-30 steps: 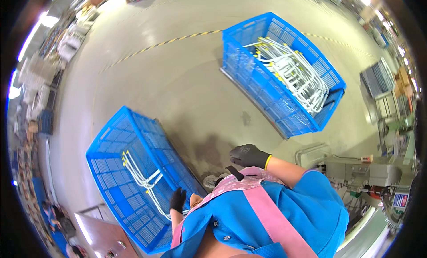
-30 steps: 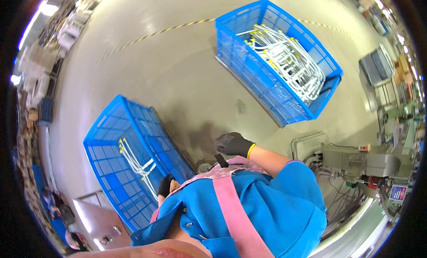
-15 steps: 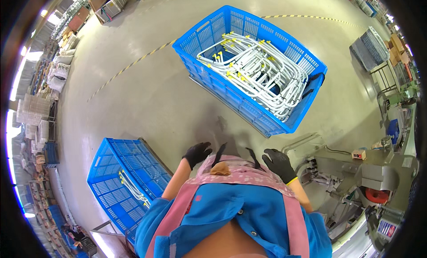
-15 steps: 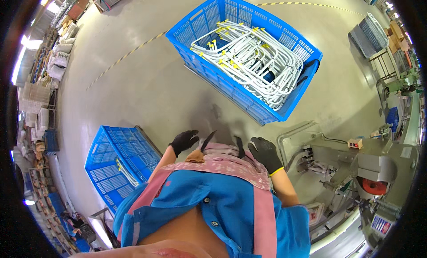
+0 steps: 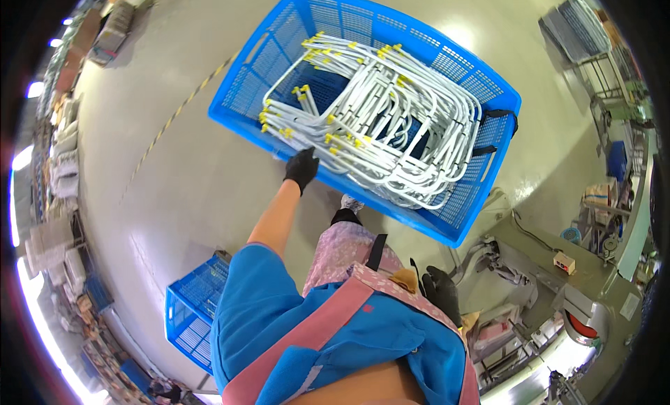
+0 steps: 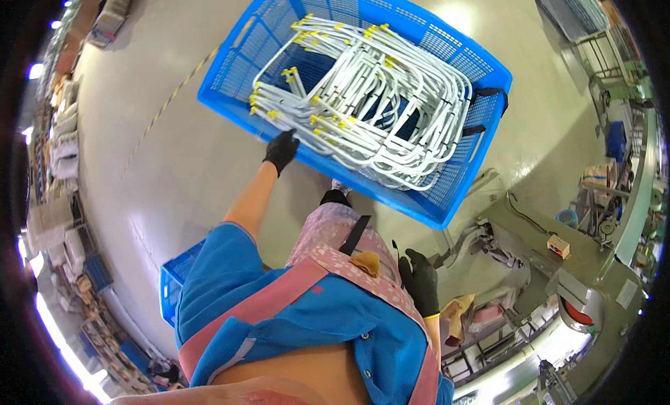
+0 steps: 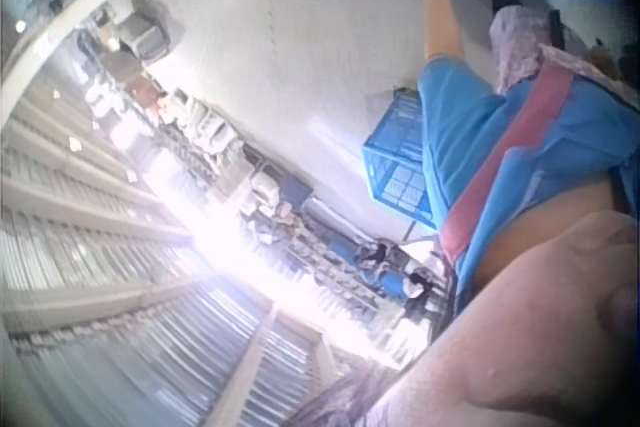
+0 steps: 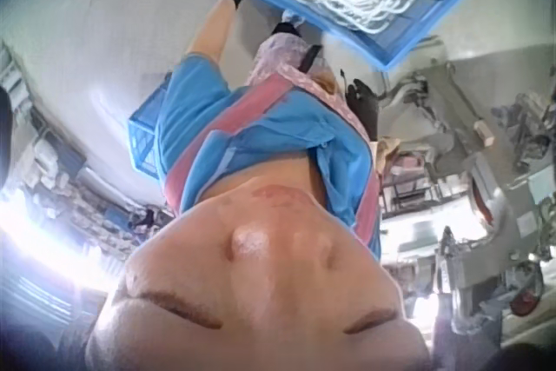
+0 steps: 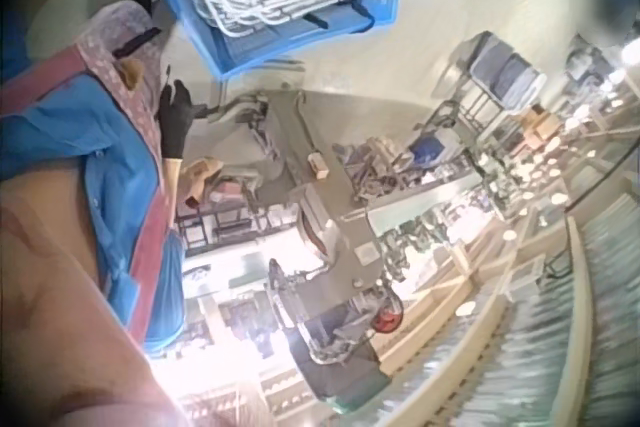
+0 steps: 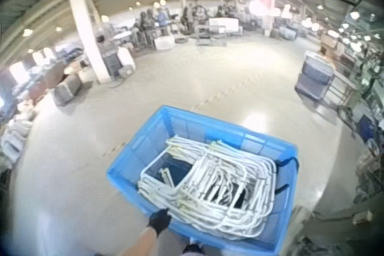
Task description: The person picks white plastic hangers from a blue crate, inserts them into a machine to attach yellow plastic caps, and places the finished hangers into another blue crate. The process is repeated multiple times.
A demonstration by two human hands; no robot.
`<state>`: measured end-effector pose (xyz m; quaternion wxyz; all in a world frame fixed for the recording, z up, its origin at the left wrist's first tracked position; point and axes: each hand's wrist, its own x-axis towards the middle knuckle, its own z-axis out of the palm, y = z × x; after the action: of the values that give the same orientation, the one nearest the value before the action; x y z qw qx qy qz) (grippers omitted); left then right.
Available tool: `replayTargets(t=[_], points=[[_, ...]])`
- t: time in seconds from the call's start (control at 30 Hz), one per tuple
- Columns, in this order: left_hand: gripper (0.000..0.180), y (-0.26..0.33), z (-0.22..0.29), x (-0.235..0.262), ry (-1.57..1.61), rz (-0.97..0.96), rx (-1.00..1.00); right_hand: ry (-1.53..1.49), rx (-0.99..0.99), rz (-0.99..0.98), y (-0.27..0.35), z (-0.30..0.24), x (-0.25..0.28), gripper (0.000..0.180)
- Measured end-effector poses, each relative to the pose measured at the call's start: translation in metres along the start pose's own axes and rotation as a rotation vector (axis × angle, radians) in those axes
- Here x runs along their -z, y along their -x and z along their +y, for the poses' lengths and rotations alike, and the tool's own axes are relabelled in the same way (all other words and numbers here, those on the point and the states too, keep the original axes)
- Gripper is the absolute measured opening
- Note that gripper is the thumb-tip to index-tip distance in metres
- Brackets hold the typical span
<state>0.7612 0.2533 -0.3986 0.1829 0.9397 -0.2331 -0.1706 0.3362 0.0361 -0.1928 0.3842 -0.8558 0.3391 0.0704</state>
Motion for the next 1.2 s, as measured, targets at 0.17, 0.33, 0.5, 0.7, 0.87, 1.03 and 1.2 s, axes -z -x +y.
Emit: replayTargets(t=[0.17, 0.33, 0.5, 0.7, 0.87, 1.03, 1.2], points=[[0.065, -0.135, -0.046, -0.042, -0.241, -0.258, 0.128, -0.182, -0.217, -0.035, -0.028, -0.032, -0.009, 0.027], [0.069, -0.190, -0.048, -0.055, -0.311, -0.646, 0.289, -0.032, -0.431, -0.037, -0.020, -0.045, -0.001, 0.029], [0.032, -0.186, -0.014, -0.002, -0.166, -0.480, -0.133, -0.121, -0.389, 0.031, -0.034, -0.050, -0.004, 0.029], [0.021, -0.183, 0.111, 0.182, 0.352, -0.223, -0.095, -0.097, -0.280, 0.037, -0.073, -0.057, -0.006, 0.029], [0.028, -0.176, 0.229, 0.262, 0.987, -0.531, -0.213, -0.155, -0.173, 0.114, -0.097, -0.065, -0.008, 0.030], [0.014, -0.220, 0.320, 0.149, 0.529, -0.072, -1.161, -0.164, -0.181, 0.208, -0.095, -0.070, -0.012, 0.028], [0.058, -0.259, 0.375, -0.072, 0.956, -0.464, -0.460, -0.216, -0.364, 0.224, -0.075, -0.067, -0.012, 0.029]])
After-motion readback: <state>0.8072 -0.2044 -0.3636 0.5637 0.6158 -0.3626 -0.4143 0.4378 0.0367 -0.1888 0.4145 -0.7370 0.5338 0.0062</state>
